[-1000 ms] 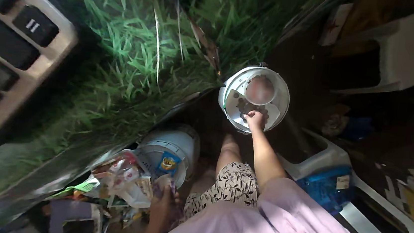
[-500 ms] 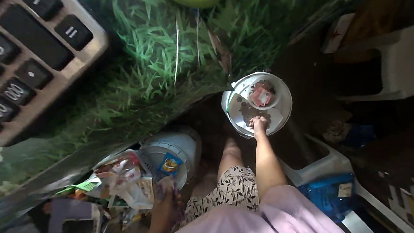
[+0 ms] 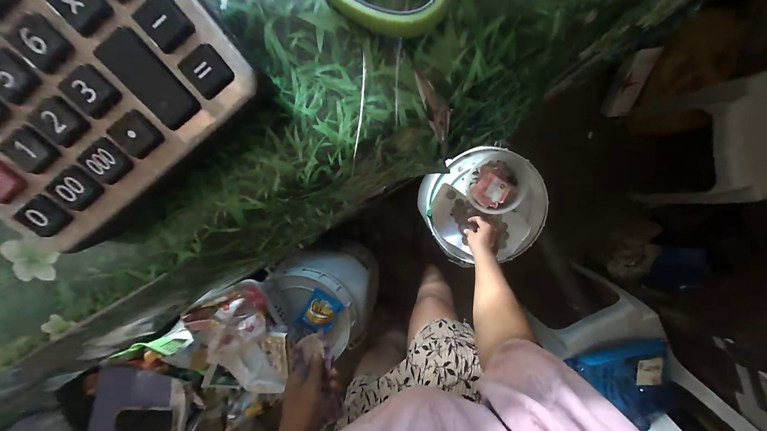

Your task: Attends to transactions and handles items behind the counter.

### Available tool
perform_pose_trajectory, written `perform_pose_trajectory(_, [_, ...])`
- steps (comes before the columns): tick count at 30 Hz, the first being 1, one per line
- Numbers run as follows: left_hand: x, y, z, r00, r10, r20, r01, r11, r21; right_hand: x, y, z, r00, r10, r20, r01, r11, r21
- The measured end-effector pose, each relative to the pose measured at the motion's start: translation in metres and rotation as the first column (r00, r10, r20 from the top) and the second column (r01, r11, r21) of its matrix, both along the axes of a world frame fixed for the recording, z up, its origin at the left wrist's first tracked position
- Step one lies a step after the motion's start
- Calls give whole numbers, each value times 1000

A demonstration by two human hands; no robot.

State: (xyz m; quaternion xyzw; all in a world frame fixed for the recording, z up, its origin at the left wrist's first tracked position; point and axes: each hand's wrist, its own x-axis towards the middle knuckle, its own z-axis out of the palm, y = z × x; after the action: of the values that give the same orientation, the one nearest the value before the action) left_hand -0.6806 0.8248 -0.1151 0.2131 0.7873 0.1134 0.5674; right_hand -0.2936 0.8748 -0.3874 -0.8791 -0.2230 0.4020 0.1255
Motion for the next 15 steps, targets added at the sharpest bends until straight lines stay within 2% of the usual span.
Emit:
perform_pose_trajectory(4, [-3, -4, -1, 999, -28, -29, 28, 1000, -9, 10, 1, 10, 997, 71, 42, -67, 994, -92])
perform_pose_trajectory(6, [-4, -4, 1, 995, -83, -47, 82, 997, -14, 14, 0, 16, 999, -37, 22, 38, 996, -76])
perform_pose_trajectory(9, [1, -3, 3, 998, -60, -22, 60, 998, 11, 18, -10, 22, 964, -261, -47, 262, 964, 40])
perform_pose_trajectory(11, [1, -2, 8, 997, -69, 16, 69, 997, 27, 16, -23, 29, 866, -432, -251, 466, 880, 94])
perform_pose_trajectory(12, [0, -1, 10, 997, -73, 36, 72, 997, 32, 12, -29, 34, 759, -494, -424, 586, 803, 114])
perform_pose_trajectory(13, [0, 2, 13, 995, -87, 56, 85, 996, 37, 7, -33, 45, 631, -500, -593, 668, 739, 88])
perform_pose_trajectory(14, [-1, 4, 17, 990, -115, 77, 112, 993, 44, 0, -36, 62, 532, -459, -711, 694, 718, 56])
perform_pose_trajectory(15, [-1, 6, 22, 986, -139, 95, 135, 990, 47, -9, -35, 85, 481, -390, -785, 671, 740, 43])
